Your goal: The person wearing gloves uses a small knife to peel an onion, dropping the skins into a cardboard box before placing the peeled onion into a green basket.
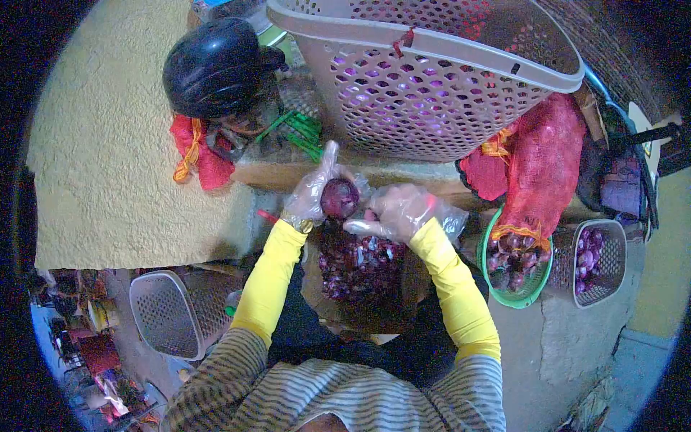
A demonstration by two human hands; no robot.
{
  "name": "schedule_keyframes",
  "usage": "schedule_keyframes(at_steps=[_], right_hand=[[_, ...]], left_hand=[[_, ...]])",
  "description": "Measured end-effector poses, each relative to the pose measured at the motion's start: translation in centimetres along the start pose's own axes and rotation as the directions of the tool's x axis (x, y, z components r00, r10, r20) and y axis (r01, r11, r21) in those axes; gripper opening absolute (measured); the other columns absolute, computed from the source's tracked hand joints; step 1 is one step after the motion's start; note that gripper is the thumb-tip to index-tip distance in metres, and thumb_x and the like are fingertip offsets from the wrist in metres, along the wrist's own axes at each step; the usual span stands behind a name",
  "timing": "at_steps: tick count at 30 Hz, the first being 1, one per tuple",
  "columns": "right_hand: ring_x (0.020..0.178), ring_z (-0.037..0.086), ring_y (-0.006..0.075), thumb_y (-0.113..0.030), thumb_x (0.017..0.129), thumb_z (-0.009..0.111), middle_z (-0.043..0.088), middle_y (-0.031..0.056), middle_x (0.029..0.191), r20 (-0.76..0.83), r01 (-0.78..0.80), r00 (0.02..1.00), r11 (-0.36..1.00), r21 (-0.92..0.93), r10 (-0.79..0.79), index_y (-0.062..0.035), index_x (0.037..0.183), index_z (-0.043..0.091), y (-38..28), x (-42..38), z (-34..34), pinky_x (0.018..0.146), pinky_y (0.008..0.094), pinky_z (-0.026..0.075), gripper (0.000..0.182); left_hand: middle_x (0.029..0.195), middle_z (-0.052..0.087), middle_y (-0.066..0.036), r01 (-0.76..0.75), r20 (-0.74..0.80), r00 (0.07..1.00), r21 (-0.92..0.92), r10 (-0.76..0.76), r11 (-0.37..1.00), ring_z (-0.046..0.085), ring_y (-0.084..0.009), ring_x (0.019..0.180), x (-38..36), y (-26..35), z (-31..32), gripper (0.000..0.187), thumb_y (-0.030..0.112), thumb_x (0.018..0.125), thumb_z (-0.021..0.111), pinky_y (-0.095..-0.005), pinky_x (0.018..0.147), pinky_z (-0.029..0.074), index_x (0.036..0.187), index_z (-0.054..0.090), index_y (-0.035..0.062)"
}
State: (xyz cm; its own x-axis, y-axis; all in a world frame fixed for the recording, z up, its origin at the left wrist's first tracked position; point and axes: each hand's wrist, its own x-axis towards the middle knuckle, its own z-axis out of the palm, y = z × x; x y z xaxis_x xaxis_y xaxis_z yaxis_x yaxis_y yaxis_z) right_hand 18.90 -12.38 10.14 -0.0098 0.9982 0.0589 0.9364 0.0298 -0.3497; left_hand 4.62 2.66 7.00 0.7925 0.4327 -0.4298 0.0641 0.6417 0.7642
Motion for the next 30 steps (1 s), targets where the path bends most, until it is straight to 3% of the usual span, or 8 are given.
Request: schedule_keyframes(at_steps=[4, 6, 10, 19, 23, 25, 28, 30], right_hand=[[0.067, 0.068, 0.0318, -0.074, 0.08, 0.064, 0.068, 0.0081, 0.07, 0.1, -0.022, 0.995, 0.999, -0.042, 0.026, -0.0159, 0.075, 0.074, -0.6, -0.1, -0.2, 0.061, 0.0443, 0.052, 0.059], [0.067, 0.068, 0.0311, -0.071, 0.076, 0.07, 0.069, 0.0076, 0.072, -0.053, -0.102, 0.992, 0.979, 0.176, 0.112, -0.017, 0.086, 0.074, -0.6, -0.1, -0.5, 0.062, 0.0437, 0.053, 0.055], [0.067, 0.068, 0.0308, -0.069, 0.07, 0.076, 0.069, 0.0067, 0.073, -0.164, -0.097, 0.978, 0.98, 0.175, 0.126, -0.0184, 0.106, 0.075, -0.8, -0.1, -1.2, 0.062, 0.0448, 0.052, 0.062], [0.068, 0.067, 0.0307, -0.067, 0.081, 0.068, 0.069, 0.008, 0.075, -0.099, -0.03, 0.994, 0.99, 0.136, 0.044, -0.0177, 0.139, 0.061, -0.6, 0.2, -0.7, 0.062, 0.0456, 0.051, 0.077], [0.067, 0.067, 0.0311, -0.068, 0.084, 0.064, 0.068, 0.0096, 0.074, -0.04, -0.008, 0.999, 1.0, -0.002, 0.008, -0.0171, 0.121, 0.072, -0.3, 0.2, -0.7, 0.061, 0.0462, 0.051, 0.063], [0.061, 0.066, 0.0323, -0.067, 0.082, 0.067, 0.065, 0.0104, 0.064, -0.07, 0.02, 0.997, 1.0, 0.005, -0.019, -0.0115, 0.069, 0.069, 0.1, 0.1, 0.0, 0.059, 0.047, 0.05, 0.057], [0.062, 0.066, 0.0311, -0.07, 0.083, 0.064, 0.064, 0.0096, 0.064, 0.031, 0.043, 0.999, 0.998, -0.038, -0.042, -0.014, 0.068, 0.07, -0.8, 0.1, -0.3, 0.059, 0.0472, 0.05, 0.059], [0.063, 0.066, 0.0308, -0.072, 0.084, 0.061, 0.064, 0.0093, 0.064, 0.072, 0.056, 0.996, 0.998, -0.04, -0.053, -0.015, 0.068, 0.07, -1.3, -0.1, -0.1, 0.059, 0.0473, 0.051, 0.06]], left_hand=[[0.077, 0.067, -0.013, 0.002, -0.085, 0.996, 0.007, -0.002, 1.0, 0.065, -0.0187, 0.059, -0.1, 0.3, 0.3, 0.076, 0.077, 0.091, 0.047, -0.0312, 0.058, 0.06, 0.077, 0.064, 0.0038], [0.074, 0.065, -0.011, 0.036, -0.044, 0.998, -0.012, -0.037, 0.999, 0.065, -0.0183, 0.06, 0.0, 0.2, 0.3, 0.075, 0.076, 0.091, 0.049, -0.0313, 0.059, 0.06, 0.078, 0.063, 0.0042], [0.075, 0.064, -0.009, 0.037, 0.009, 0.999, 0.045, -0.038, 0.998, 0.063, -0.0177, 0.058, -0.1, -0.1, 0.2, 0.072, 0.075, 0.091, 0.05, -0.0308, 0.056, 0.058, 0.08, 0.064, 0.0047], [0.083, 0.068, -0.008, -0.005, 0.031, 1.0, 0.077, 0.002, 0.997, 0.064, -0.0163, 0.073, 0.4, -1.1, -0.1, 0.072, 0.072, 0.096, 0.044, -0.0293, 0.074, 0.054, 0.085, 0.068, 0.0051], [0.089, 0.07, -0.012, 0.018, 0.076, 0.997, 0.012, -0.018, 1.0, 0.067, -0.02, 0.081, 0.3, -1.1, -0.3, 0.072, 0.071, 0.096, 0.045, -0.0321, 0.079, 0.055, 0.086, 0.068, 0.0036], [0.092, 0.07, -0.015, 0.047, 0.059, 0.997, -0.021, -0.046, 0.999, 0.069, -0.0235, 0.085, 1.0, -1.6, -1.2, 0.072, 0.07, 0.096, 0.046, -0.0354, 0.082, 0.057, 0.088, 0.067, 0.0023], [0.11, 0.066, -0.03, 0.075, 0.075, 0.996, -0.383, -0.05, 0.921, 0.069, -0.0441, 0.1, 2.1, -1.3, -2.2, 0.076, 0.071, 0.091, 0.053, -0.0593, 0.085, 0.059, 0.104, 0.062, -0.0038], [0.111, 0.065, -0.03, 0.083, 0.083, 0.995, -0.404, -0.054, 0.911, 0.069, -0.0448, 0.097, 1.6, -0.7, -2.1, 0.077, 0.071, 0.09, 0.054, -0.0589, 0.084, 0.059, 0.108, 0.061, -0.0038]])
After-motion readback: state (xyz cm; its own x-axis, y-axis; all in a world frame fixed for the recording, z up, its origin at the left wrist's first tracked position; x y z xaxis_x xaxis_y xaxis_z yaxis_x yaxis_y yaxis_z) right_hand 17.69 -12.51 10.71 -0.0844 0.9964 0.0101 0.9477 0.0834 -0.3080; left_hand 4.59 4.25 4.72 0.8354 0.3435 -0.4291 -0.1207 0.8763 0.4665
